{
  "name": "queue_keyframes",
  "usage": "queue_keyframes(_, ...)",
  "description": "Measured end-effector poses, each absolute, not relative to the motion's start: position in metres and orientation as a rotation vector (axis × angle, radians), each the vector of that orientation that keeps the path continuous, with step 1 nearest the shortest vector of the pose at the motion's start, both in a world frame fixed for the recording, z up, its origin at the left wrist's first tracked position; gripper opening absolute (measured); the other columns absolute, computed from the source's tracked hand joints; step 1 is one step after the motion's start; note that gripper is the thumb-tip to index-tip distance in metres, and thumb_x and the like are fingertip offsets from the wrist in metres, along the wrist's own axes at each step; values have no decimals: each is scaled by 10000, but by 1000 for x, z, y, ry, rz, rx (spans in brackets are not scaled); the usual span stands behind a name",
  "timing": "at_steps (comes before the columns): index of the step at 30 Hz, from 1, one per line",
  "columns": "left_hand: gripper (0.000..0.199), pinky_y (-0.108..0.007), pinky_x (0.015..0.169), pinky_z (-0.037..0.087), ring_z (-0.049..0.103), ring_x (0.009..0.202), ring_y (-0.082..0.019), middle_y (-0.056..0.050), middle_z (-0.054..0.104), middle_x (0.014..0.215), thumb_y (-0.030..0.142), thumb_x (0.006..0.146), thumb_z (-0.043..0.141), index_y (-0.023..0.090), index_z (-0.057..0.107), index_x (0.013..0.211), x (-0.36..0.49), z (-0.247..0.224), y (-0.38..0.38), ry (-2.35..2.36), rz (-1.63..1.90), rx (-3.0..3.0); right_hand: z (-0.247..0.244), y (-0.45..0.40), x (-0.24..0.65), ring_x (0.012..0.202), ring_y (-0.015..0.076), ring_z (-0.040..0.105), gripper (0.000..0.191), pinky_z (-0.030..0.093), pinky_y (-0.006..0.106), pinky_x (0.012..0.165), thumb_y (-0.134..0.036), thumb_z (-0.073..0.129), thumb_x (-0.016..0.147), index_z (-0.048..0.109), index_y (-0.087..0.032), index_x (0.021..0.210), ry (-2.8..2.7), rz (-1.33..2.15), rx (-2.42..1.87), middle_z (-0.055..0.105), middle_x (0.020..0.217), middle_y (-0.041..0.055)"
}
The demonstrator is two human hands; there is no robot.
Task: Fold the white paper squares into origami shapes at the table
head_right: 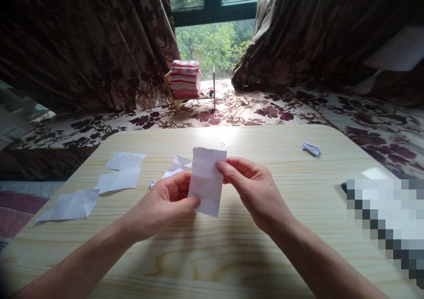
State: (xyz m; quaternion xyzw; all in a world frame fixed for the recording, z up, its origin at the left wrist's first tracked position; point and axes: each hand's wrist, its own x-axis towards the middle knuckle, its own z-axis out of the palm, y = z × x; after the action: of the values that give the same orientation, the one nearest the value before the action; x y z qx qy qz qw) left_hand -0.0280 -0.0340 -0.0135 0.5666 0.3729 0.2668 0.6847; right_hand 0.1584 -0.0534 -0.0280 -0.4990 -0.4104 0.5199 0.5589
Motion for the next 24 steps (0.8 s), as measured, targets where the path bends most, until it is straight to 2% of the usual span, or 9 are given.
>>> queue_keyframes(8, 311, -315, 764, 498, 664, 821, -189, -11, 670, 787, 123, 695, 612, 185, 606, 1000, -27, -11, -33, 948, 583, 1309, -28, -50, 168, 872, 170, 665, 169, 523, 286, 802, -384, 759, 766, 752, -251, 871, -1084, 1041, -1180, 753, 885, 7)
queue_keyframes(15, 303, -327, 808, 503, 662, 899, -204, -60, 705, 971, 148, 723, 618, 182, 639, 1023, -30, -11, -33, 902, 565, 1303, -25, -52, 167, 866, 188, 654, 220, 517, 297, 799, -434, 737, 770, 735, -215, 793, -1159, 1051, -1197, 735, 872, 28)
queue_keyframes(19, 292, -320, 767, 522, 664, 853, -194, -62, 688, 1052, 240, 765, 647, 204, 666, 1054, -31, -14, -32, 955, 654, 1338, -25, -53, 164, 796, 179, 633, 281, 510, 309, 766, -477, 738, 751, 741, -201, 804, -1125, 1156, -1218, 724, 813, 38)
queue_keyframes(21, 285, -292, 720, 514, 653, 817, -180, -58, 694, 1003, 283, 783, 650, 198, 683, 1053, -31, -14, -31, 934, 702, 1313, -26, -53, 162, 749, 162, 613, 291, 503, 296, 734, -482, 740, 746, 739, -194, 788, -1115, 1204, -1218, 709, 779, 34)
queue_keyframes(24, 234, -241, 631, 460, 610, 706, -138, -36, 693, 820, 302, 808, 632, 171, 729, 977, -30, -13, -33, 905, 680, 1271, -25, -54, 161, 716, 143, 601, 270, 497, 269, 701, -461, 743, 750, 723, -192, 758, -1121, 1267, -1198, 689, 736, 19)
